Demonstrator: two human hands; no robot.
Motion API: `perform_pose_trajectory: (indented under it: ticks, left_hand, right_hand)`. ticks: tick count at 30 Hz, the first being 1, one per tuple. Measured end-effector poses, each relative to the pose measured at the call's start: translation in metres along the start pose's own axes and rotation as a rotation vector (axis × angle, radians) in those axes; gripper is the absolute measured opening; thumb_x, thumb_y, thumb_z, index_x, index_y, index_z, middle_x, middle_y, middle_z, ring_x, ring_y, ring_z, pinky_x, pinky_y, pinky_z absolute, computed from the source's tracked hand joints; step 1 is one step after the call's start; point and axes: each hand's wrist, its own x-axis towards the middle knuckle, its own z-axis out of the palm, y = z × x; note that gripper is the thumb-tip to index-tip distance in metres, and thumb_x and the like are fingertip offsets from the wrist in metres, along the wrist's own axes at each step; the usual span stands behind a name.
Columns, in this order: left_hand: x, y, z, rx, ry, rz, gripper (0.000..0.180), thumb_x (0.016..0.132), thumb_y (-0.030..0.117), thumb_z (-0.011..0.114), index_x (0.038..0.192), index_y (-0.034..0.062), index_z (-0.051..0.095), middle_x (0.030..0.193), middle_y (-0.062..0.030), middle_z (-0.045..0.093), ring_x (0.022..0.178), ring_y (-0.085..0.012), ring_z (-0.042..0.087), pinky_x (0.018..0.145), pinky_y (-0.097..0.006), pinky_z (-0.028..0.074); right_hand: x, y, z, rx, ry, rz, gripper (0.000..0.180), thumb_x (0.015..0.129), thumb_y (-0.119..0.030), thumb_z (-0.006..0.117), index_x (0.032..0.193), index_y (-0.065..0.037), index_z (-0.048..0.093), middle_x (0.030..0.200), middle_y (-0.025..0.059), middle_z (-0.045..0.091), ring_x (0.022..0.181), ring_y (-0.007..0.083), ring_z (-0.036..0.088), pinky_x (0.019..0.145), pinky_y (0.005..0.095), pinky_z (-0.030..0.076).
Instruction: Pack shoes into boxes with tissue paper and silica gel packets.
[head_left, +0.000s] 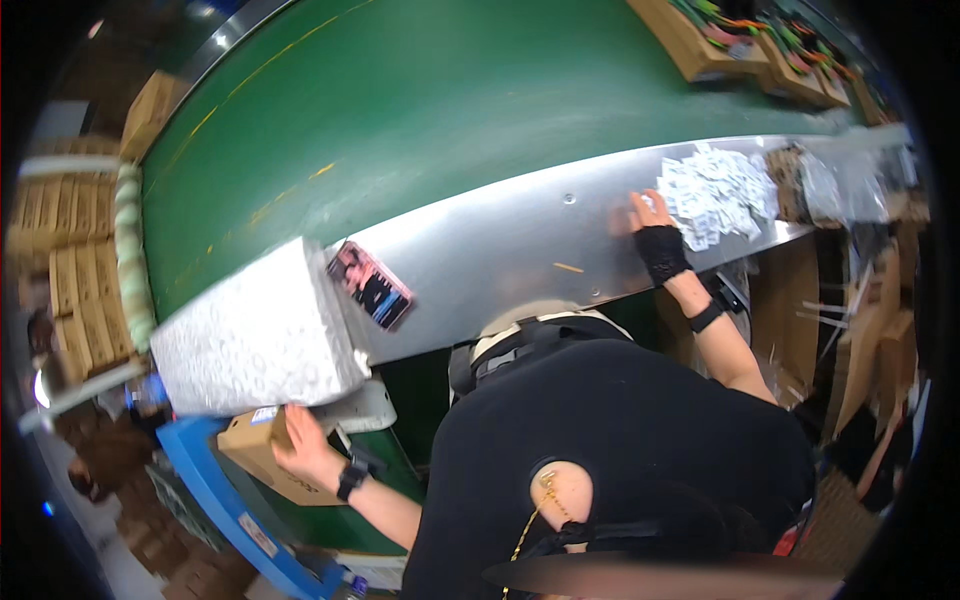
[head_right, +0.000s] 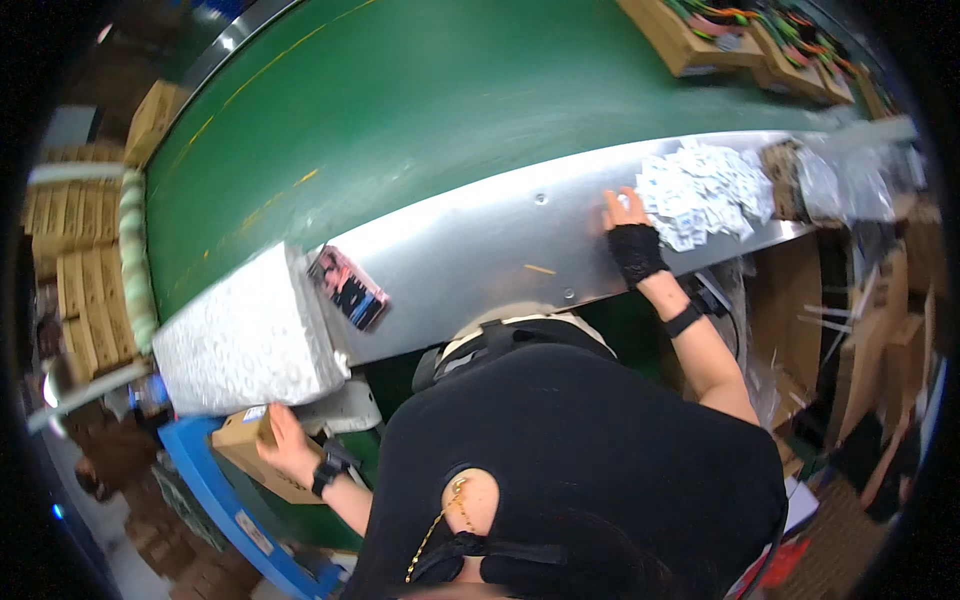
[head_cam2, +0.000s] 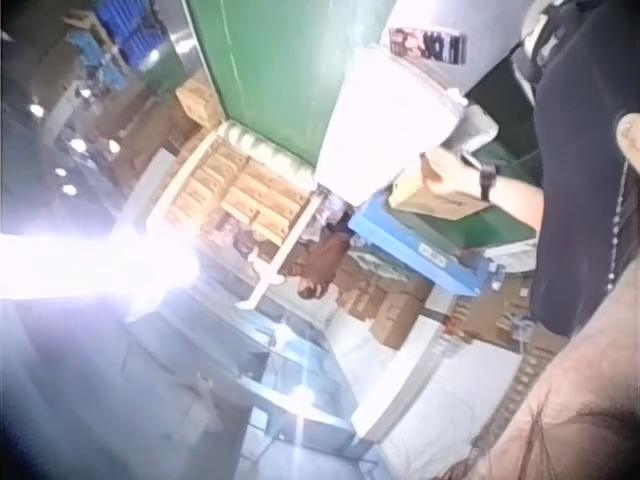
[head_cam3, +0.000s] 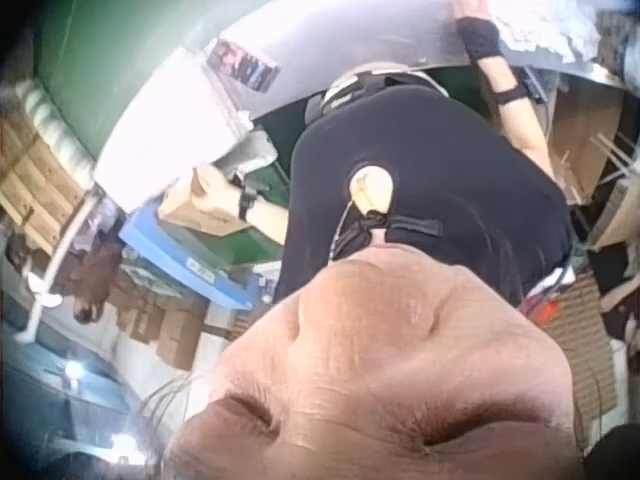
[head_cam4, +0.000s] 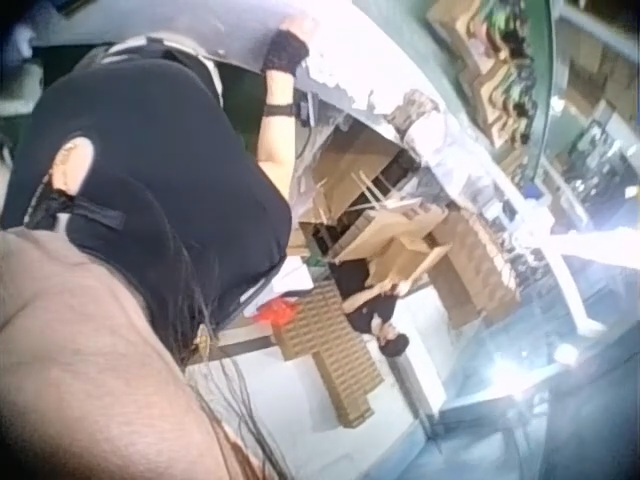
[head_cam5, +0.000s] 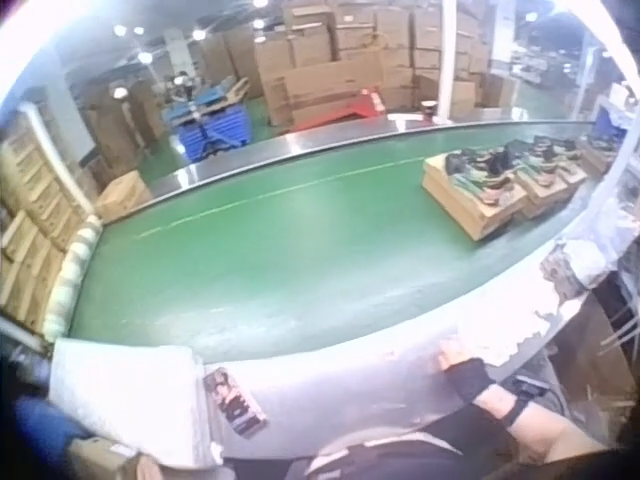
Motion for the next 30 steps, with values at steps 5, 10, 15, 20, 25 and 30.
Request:
perform_pose_trajectory:
  ticks: [5,10,15,20,25,30]
  left_hand:
    - [-0.001,-0.104,0.036,0.597,-0.406,-0.263,0.036,0.083,0.026,0.051,0.106,-0.0013,0.047,0.101,-0.0186,0.052,0.096,-0.0305,0.050,0.084,-0.044,0.042]
    - [-0.080,-0.209,0.073,1.371,-0.960,-0.589,0.040,0.085,0.022,0.052,0.115,-0.0042,0.044,0.098,-0.0162,0.056,0.078,-0.0232,0.060,0.064,-0.033,0.052]
    - [-0.117,-0.270,0.078,1.437,-1.333,-0.736,0.055,0.084,0.020,0.055,0.128,-0.0010,0.030,0.111,-0.0158,0.051,0.084,-0.0210,0.059,0.067,-0.030,0.051]
    - [-0.145,-0.306,0.092,1.180,-1.281,-1.000,0.052,0.086,0.018,0.053,0.129,0.0010,0.029,0.103,-0.0143,0.054,0.080,-0.0206,0.059,0.067,-0.031,0.052]
    - [-0.134,-0.315,0.090,1.277,-1.052,-0.797,0.016,0.087,0.017,0.051,0.091,0.0020,0.050,0.068,-0.0067,0.056,0.049,-0.0135,0.054,0.044,-0.025,0.046]
    - [-0.110,-0.311,0.092,1.378,-0.984,-0.739,0.015,0.087,0.019,0.051,0.090,0.0043,0.050,0.058,-0.0029,0.048,0.043,-0.0117,0.047,0.038,-0.023,0.037]
  right_hand:
    - [-0.011,0.030,0.014,-0.098,0.036,-0.025,0.029,0.078,-0.014,0.051,0.107,-0.012,0.051,0.106,0.0155,0.048,0.079,0.0357,0.056,0.064,0.0399,0.048]
    - [0.005,0.025,-0.001,-0.140,0.097,-0.140,0.012,0.076,-0.011,0.054,0.087,-0.007,0.058,0.088,0.0121,0.055,0.074,0.0319,0.057,0.061,0.0376,0.047]
    - [0.003,-0.024,-0.021,0.663,0.005,0.174,0.011,0.078,-0.008,0.055,0.088,-0.003,0.058,0.075,0.0060,0.056,0.068,0.0149,0.055,0.062,0.0257,0.044]
    - [-0.010,-0.127,-0.040,1.354,-0.541,0.359,0.021,0.083,-0.016,0.054,0.097,-0.001,0.057,0.081,0.0025,0.059,0.072,0.0081,0.053,0.070,0.0228,0.044]
    - [-0.018,-0.118,-0.034,1.186,-0.541,0.240,0.023,0.082,-0.016,0.054,0.099,0.001,0.056,0.077,0.0058,0.061,0.076,0.0110,0.059,0.071,0.0256,0.046]
    - [-0.008,-0.052,0.013,0.617,-1.205,-0.085,0.036,0.079,-0.019,0.058,0.108,0.001,0.051,0.090,0.0098,0.062,0.084,0.0132,0.059,0.073,0.0272,0.046]
